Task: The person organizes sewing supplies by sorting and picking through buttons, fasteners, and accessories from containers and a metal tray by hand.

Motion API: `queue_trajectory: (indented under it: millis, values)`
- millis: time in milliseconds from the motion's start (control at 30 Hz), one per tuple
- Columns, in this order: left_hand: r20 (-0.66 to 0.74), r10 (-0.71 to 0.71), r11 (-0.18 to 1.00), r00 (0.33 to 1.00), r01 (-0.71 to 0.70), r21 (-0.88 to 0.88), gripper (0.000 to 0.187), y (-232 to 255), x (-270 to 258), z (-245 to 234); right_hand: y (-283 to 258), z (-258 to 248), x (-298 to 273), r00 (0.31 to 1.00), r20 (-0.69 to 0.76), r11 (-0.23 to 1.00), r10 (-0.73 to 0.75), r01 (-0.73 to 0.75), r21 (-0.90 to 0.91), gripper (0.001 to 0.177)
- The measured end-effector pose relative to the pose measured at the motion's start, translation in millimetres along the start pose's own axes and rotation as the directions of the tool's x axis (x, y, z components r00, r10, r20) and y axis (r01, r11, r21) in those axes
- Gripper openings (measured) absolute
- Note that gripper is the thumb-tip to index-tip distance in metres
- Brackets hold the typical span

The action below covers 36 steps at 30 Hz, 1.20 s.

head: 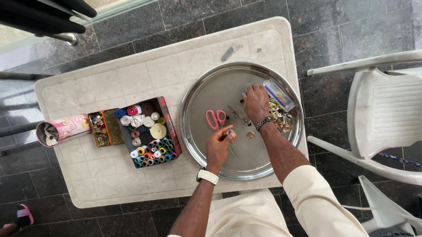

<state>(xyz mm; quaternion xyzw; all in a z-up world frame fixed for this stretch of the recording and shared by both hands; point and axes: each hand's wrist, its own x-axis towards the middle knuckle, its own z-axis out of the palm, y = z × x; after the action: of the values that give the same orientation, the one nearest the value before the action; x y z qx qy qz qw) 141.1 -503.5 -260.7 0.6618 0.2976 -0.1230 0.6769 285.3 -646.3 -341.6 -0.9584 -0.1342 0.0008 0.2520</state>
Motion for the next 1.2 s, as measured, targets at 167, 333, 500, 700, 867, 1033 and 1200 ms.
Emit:
queue_trajectory:
  millis: [167, 333, 500, 700, 867, 1033, 1200]
  values:
    - [-0.011, 0.055, 0.996, 0.998, -0.056, -0.068, 0.033, -8, 2, -3, -10, -9, -2, 0.981, 0.052, 0.976, 0.185, -0.19, 0.11, 0.011]
    - [-0.01, 0.09, 0.993, 0.996, -0.09, -0.076, 0.03, 11, 5, 2, -59, -64, -20, 0.937, 0.008, 0.862, 0.35, -0.326, 0.387, 0.014]
    - [0.083, 0.199, 0.965, 0.976, -0.181, -0.187, 0.027, 58, -5, 10, -93, -122, -49, 0.857, 0.175, 0.576, 0.485, -0.464, 0.673, 0.014]
    - [0.249, 0.3, 0.943, 0.921, -0.248, -0.22, 0.027, 90, -19, 16, -87, -137, -77, 0.912, 0.223, 0.055, 0.344, -0.256, 0.965, 0.017]
    - [0.33, 0.355, 0.933, 0.875, -0.311, -0.178, 0.029, 104, -52, 4, -98, -160, -102, 0.946, 0.192, 0.095, 0.263, -0.224, 0.97, 0.017]
    - [0.259, 0.384, 0.923, 0.886, -0.366, -0.115, 0.024, 110, -78, -12, -114, -166, -120, 0.936, 0.225, 0.289, 0.27, -0.302, 0.908, 0.018]
    - [0.145, 0.384, 0.92, 0.912, -0.365, -0.146, 0.021, 101, -91, -22, -129, -158, -135, 0.951, 0.171, 0.392, 0.256, -0.264, 0.881, 0.02]
